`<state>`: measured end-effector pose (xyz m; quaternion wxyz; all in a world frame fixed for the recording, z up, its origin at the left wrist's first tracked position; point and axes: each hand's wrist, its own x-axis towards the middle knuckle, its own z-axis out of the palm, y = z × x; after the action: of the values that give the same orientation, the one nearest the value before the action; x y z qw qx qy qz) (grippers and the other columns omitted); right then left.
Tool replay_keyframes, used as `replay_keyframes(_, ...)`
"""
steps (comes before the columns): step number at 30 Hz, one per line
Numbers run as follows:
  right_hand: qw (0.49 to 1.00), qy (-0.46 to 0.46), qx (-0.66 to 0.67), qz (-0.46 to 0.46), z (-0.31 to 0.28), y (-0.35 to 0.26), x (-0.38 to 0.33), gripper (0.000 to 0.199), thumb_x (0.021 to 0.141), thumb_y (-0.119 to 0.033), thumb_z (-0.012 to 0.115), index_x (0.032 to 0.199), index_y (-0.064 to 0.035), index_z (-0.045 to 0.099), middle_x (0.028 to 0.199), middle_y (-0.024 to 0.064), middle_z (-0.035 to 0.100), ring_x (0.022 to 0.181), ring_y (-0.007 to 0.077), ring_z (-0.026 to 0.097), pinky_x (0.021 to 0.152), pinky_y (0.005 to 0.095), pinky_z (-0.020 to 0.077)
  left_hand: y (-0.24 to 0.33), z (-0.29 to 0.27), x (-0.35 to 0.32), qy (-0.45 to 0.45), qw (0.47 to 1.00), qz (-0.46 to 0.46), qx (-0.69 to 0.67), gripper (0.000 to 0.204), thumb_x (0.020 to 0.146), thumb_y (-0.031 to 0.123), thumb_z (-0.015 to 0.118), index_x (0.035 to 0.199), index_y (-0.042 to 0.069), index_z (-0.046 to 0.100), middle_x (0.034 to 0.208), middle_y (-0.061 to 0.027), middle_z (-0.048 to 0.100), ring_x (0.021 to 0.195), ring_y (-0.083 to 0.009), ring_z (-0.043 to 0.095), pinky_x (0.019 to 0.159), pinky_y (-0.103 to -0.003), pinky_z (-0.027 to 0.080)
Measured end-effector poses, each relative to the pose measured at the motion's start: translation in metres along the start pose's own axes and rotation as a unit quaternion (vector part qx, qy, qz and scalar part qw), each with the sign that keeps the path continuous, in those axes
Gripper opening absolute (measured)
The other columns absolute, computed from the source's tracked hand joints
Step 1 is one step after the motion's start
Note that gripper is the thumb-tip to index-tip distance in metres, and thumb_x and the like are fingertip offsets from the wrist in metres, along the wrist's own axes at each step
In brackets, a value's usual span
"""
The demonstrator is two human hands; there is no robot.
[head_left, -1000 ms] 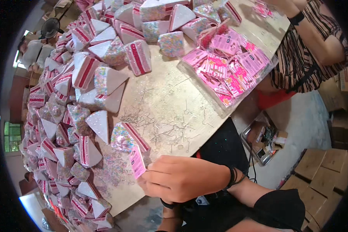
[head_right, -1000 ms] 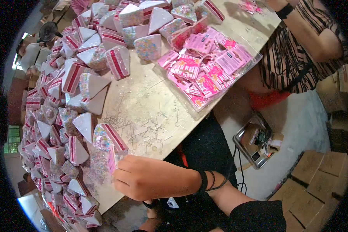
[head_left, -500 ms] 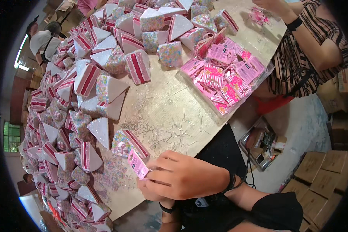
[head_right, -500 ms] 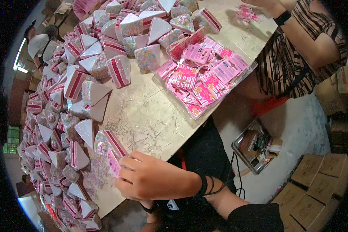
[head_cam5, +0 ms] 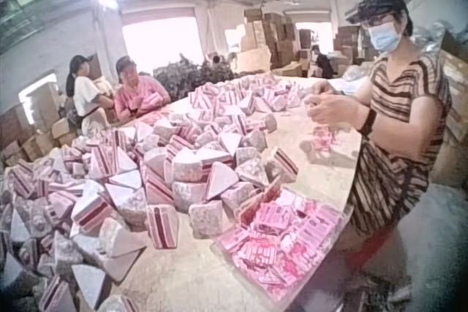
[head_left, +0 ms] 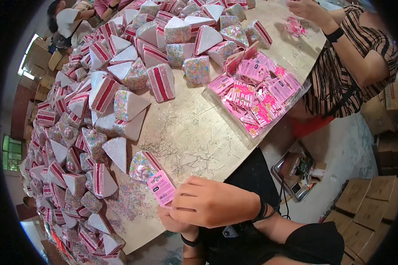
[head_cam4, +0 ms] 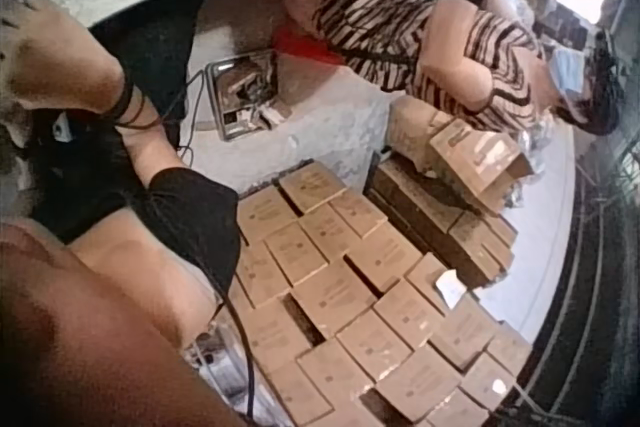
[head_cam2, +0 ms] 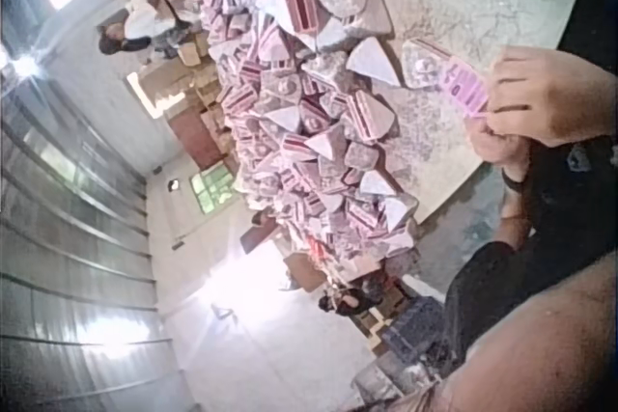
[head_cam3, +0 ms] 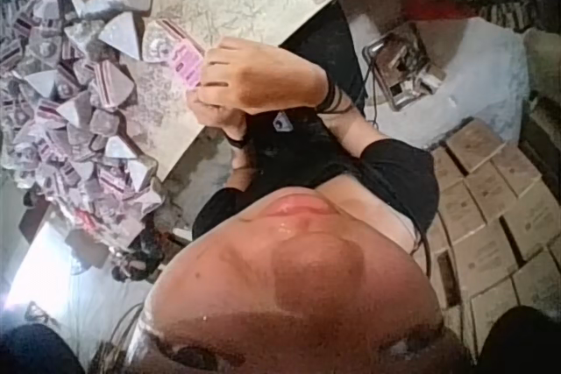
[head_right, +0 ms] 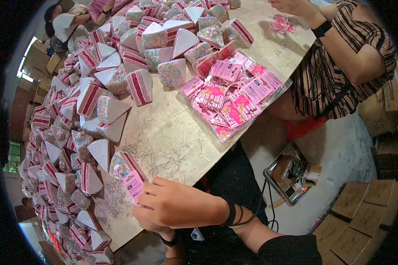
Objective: The worker is assembling small plastic/foam objects and placing them into pink plastic packaging.
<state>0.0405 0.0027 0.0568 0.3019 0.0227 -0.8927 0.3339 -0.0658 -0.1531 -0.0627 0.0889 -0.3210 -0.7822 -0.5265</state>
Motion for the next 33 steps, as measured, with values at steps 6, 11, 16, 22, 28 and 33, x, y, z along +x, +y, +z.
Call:
replay_keyframes(6,1.000,0.001,-0.002,-0.015,0.007,0.007,-0.001,0.027,0.076,-0.013,0.062,0.101,-0.0012,0.062,0.097,0.0035,0.059,0.092,0.0201,0.057,0.082,0.0339,0.0451,0.028,0.006,0.014,-0.028,1.000,0.005,0.002,0.027,0.089,0.026,0.063,0.087,-0.001,0.060,0.077,-0.0093,0.061,0.068,-0.0196,0.059,0.063,-0.031,0.046)
replay_keyframes(11,1.000,0.000,-0.008,0.000,0.009,0.011,0.000,0.027,0.077,-0.012,0.061,0.102,-0.0036,0.062,0.099,0.0031,0.059,0.092,0.0194,0.057,0.083,0.0326,0.0442,0.027,0.007,0.016,-0.025,0.996,0.072,-0.052,0.020,0.088,0.017,0.065,0.092,0.000,0.055,0.077,-0.0099,0.058,0.067,-0.0210,0.056,0.061,-0.031,0.044)
replay_keyframes(16,1.000,-0.020,0.005,0.007,0.015,0.021,0.002,0.025,0.078,-0.014,0.060,0.101,-0.0056,0.061,0.097,0.0032,0.058,0.092,0.0203,0.057,0.083,0.0324,0.0437,0.020,0.012,0.015,0.001,0.988,0.140,-0.058,0.017,0.091,0.011,0.060,0.098,0.002,0.048,0.077,-0.0102,0.054,0.065,-0.0210,0.051,0.059,-0.032,0.040)
replay_keyframes(22,0.996,0.013,0.083,-0.011,0.026,0.029,0.006,0.020,0.082,-0.014,0.060,0.099,-0.0064,0.061,0.092,0.0039,0.057,0.090,0.0228,0.055,0.082,0.0340,0.0435,0.015,0.007,0.007,0.039,0.993,0.111,-0.002,0.029,0.100,0.027,0.050,0.102,-0.001,0.046,0.091,-0.0096,0.051,0.080,-0.0180,0.049,0.073,-0.032,0.042)
replay_keyframes(28,0.987,0.065,0.136,-0.052,0.028,0.043,0.012,0.016,0.083,-0.014,0.065,0.097,-0.0066,0.060,0.094,0.0044,0.058,0.092,0.0253,0.055,0.083,0.0361,0.0424,0.022,0.013,0.012,0.056,0.990,0.127,0.006,0.027,0.103,0.026,0.042,0.099,0.000,0.045,0.091,-0.0095,0.048,0.078,-0.0188,0.047,0.073,-0.034,0.042)
replay_keyframes(33,0.976,-0.020,0.210,-0.045,0.027,0.040,0.010,0.013,0.088,-0.014,0.062,0.098,-0.0068,0.059,0.092,0.0069,0.057,0.091,0.0271,0.054,0.085,0.0381,0.0401,0.030,0.016,0.013,0.109,0.987,0.107,-0.055,0.026,0.102,0.028,0.044,0.095,0.003,0.040,0.079,-0.0132,0.052,0.070,-0.0205,0.048,0.063,-0.033,0.040)
